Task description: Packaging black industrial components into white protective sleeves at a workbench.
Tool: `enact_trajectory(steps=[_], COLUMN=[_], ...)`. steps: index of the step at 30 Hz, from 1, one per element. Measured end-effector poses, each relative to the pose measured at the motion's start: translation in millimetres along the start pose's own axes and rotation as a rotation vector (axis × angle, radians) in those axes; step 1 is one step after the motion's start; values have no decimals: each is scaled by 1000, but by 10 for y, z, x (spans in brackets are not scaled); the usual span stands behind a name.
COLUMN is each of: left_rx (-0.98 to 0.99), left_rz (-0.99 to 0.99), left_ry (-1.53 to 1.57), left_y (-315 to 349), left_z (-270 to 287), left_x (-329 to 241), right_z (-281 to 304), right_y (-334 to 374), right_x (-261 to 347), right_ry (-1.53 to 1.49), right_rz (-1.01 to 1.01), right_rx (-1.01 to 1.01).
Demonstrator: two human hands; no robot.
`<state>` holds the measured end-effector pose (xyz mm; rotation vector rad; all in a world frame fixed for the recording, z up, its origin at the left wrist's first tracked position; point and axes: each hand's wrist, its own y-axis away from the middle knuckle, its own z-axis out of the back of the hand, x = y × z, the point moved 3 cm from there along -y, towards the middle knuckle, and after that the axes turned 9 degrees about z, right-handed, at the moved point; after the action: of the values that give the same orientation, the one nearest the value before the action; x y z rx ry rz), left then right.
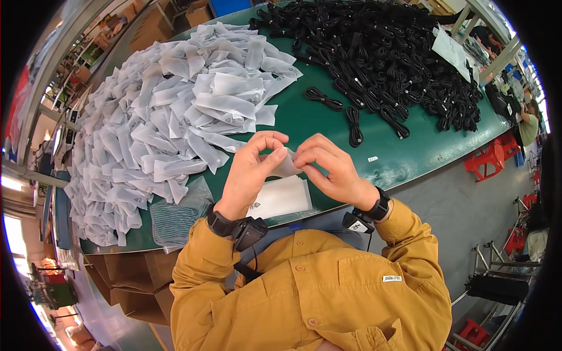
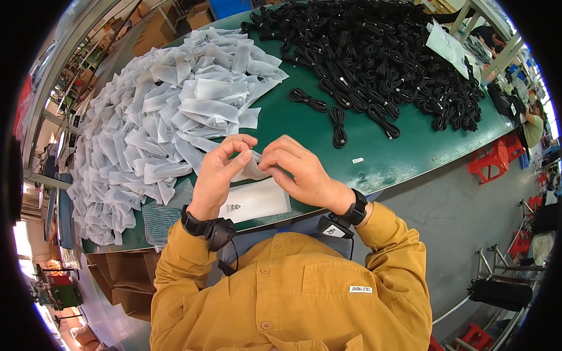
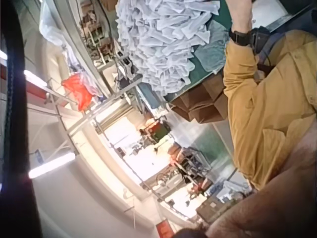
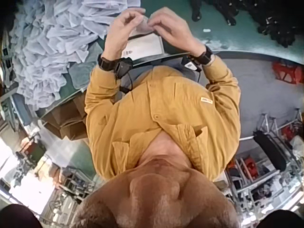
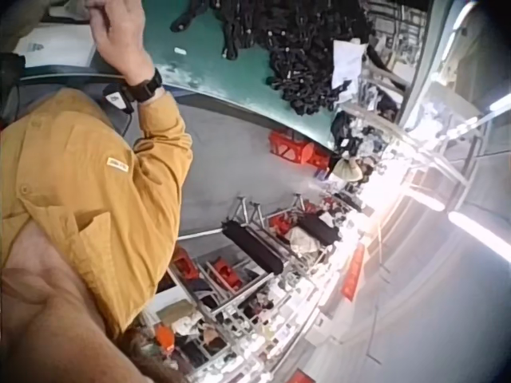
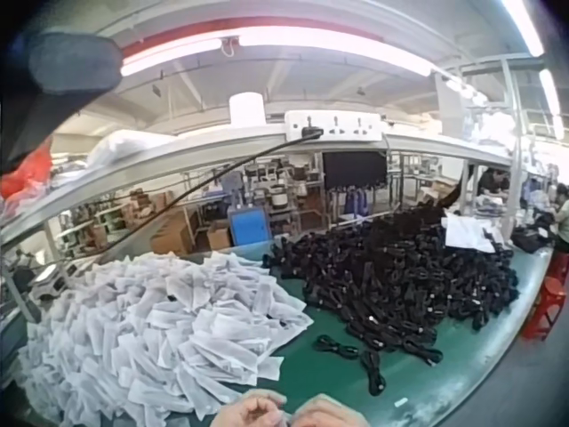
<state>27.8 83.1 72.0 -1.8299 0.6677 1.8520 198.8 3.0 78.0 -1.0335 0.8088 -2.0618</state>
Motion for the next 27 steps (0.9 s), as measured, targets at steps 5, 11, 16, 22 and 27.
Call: enact_trajectory(steps=[5, 11, 16, 22, 27], left_rx=[53, -298, -531, -590, -553], left_rz=[222, -129, -168, 20, 108], left_ry=[400, 225, -1000, -1064, -1018], left_y=[-49, -343, 801, 1659, 1692], left_z=[26, 1192, 1457, 1378, 1476], left_x=[-21, -314, -261, 543, 844], right_z=[12, 223, 431, 536, 430], right_y=[-163, -108, 474, 763, 765], right_x=[29, -235, -492, -621, -608], right_ry=[192, 157, 466, 612, 572], right_rz=[158, -211, -361, -463, -490], right_rx=[-8, -100, 12, 59, 75])
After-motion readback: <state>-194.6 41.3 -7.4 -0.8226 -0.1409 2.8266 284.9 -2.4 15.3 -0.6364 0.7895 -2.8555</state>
